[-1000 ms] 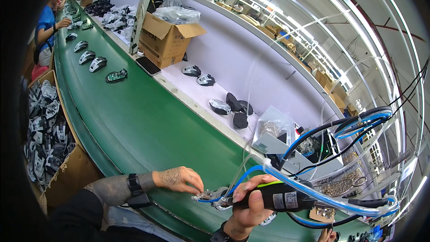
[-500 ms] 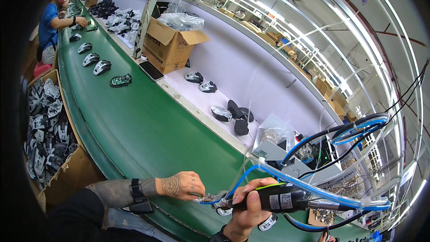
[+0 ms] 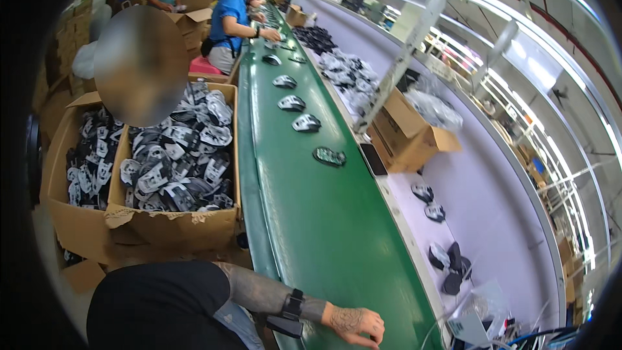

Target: Using a pneumatic screwdriver to fasten components on the bottom of computer mouse shells at an assembly line.

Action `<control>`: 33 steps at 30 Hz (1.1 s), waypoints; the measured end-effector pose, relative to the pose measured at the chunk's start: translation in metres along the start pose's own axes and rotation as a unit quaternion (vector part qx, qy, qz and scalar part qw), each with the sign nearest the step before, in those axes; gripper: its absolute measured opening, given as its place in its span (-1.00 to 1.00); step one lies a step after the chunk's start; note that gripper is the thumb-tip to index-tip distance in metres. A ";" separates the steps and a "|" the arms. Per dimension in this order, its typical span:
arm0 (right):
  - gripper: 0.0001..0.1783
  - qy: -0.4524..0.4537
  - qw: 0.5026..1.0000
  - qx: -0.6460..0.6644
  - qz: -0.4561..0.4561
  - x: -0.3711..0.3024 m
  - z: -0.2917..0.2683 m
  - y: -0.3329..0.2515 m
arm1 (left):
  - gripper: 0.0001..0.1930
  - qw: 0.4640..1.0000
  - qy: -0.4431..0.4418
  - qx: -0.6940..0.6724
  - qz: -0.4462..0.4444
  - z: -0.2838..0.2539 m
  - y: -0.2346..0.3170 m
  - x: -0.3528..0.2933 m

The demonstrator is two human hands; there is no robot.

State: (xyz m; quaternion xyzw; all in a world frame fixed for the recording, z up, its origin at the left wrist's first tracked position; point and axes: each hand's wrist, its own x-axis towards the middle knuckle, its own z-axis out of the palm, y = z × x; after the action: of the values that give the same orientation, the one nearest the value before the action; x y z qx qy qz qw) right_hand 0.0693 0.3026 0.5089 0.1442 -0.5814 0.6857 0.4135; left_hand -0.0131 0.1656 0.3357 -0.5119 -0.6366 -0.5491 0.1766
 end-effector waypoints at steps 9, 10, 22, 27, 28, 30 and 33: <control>-0.73 -0.040 0.998 0.038 0.010 -0.001 0.001 0.002 | -0.87 0.997 -0.018 -0.072 0.002 -0.008 0.009 0.001; -0.73 -0.043 0.998 0.047 0.016 -0.001 0.002 0.002 | -0.88 0.990 -0.030 -0.139 0.006 -0.008 0.009 0.001; -0.67 -0.117 0.986 0.110 0.054 -0.009 0.001 -0.004 | -0.84 0.955 -0.154 -0.253 -0.020 0.002 -0.005 -0.004; -0.65 -0.095 0.989 0.095 0.068 -0.011 0.002 -0.007 | -0.84 0.959 -0.155 -0.238 -0.023 0.003 -0.002 -0.005; -0.64 -0.080 0.989 0.090 0.080 -0.011 0.001 -0.006 | -0.84 0.959 -0.155 -0.237 -0.025 0.003 -0.003 -0.005; -0.63 -0.096 0.989 0.083 0.071 -0.010 0.000 -0.005 | -0.83 0.960 -0.154 -0.232 -0.018 0.003 -0.007 -0.006; -0.60 -0.138 0.987 0.061 0.049 -0.008 -0.002 -0.003 | -0.83 0.958 -0.158 -0.239 0.004 0.004 -0.010 -0.005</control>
State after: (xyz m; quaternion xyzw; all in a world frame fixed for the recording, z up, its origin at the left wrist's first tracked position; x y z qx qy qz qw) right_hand 0.0770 0.3010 0.5056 0.2340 -0.5964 0.7128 0.2854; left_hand -0.0177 0.1679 0.3254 -0.6216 -0.5050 -0.5966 -0.0513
